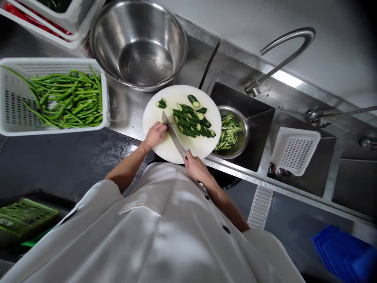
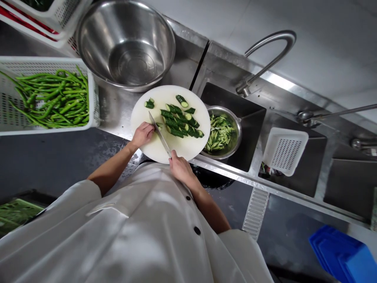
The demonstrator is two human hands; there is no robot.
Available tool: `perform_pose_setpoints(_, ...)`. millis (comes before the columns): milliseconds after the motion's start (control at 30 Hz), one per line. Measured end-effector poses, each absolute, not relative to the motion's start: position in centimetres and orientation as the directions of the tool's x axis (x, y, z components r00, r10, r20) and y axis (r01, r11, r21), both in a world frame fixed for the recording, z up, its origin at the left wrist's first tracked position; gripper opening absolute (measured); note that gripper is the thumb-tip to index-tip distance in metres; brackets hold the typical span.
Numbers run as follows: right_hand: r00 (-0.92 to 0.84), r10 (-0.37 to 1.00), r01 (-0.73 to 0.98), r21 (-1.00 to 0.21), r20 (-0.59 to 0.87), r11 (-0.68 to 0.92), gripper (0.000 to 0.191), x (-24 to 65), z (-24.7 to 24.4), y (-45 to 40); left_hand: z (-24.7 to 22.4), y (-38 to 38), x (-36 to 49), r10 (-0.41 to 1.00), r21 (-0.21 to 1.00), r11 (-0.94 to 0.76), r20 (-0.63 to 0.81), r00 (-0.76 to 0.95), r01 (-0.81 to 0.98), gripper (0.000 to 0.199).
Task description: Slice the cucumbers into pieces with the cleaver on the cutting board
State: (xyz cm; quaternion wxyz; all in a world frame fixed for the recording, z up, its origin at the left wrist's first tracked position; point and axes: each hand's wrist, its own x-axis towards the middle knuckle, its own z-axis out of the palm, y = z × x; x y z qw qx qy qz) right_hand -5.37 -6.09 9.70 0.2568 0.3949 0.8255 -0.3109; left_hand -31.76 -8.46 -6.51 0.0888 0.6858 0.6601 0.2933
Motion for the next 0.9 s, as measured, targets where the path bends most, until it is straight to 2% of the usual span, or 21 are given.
perform_pose_setpoints(100,-0.567,0.53,0.814,-0.327,-0.631,0.481,0.034,-4.3,9.9,-6.1,-6.2,-8.3,-32.2,0.969,0.552,-0.086,0.241,-0.059,0.829,0.021)
perform_pose_setpoints(167,-0.573,0.549,0.813,-0.335,-0.609,0.477,0.036,-2.6,10.5,-6.3,-5.7,-7.3,-33.4,0.963,0.564,-0.022,0.234,-0.134,0.825,0.02)
perform_pose_setpoints(267,-0.605,0.533,0.79,-0.365,-0.592,0.492,0.037,0.1,11.0,-6.7,-4.7,-4.1,-36.6,0.939,0.528,0.061,0.256,-0.227,0.847,0.029)
perform_pose_setpoints(333,-0.635,0.485,0.764,-0.398,-0.601,0.508,0.034,0.9,10.5,-6.9,-4.1,-1.5,-38.9,0.964,0.483,0.019,0.224,-0.144,0.876,0.039)
perform_pose_setpoints(433,-0.637,0.452,0.762,-0.422,-0.625,0.491,0.032,0.5,8.7,-7.0,-3.6,0.8,-40.8,0.991,0.432,-0.023,0.127,-0.035,0.902,0.039)
perform_pose_setpoints(533,-0.584,0.517,0.81,-0.412,-0.626,0.416,0.039,-1.0,7.5,-7.1,-3.5,-0.9,-39.6,0.994,0.423,0.048,0.068,-0.085,0.905,0.033)
perform_pose_setpoints(700,-0.525,0.557,0.85,-0.357,-0.644,0.388,0.041,-2.8,7.8,-7.3,-3.9,-8.5,-33.3,0.984,0.534,0.132,0.031,-0.176,0.835,0.034)
perform_pose_setpoints(800,-0.537,0.533,0.836,-0.331,-0.654,0.437,0.039,-3.3,8.4,-7.1,-4.5,-10.6,-31.2,0.977,0.554,0.103,0.098,-0.187,0.826,0.033)
perform_pose_setpoints(900,-0.521,0.515,0.834,-0.278,-0.681,0.476,0.037,-3.6,9.4,-7.0,-5.1,-10.1,-31.4,0.98,0.539,-0.022,0.18,-0.089,0.842,0.025)
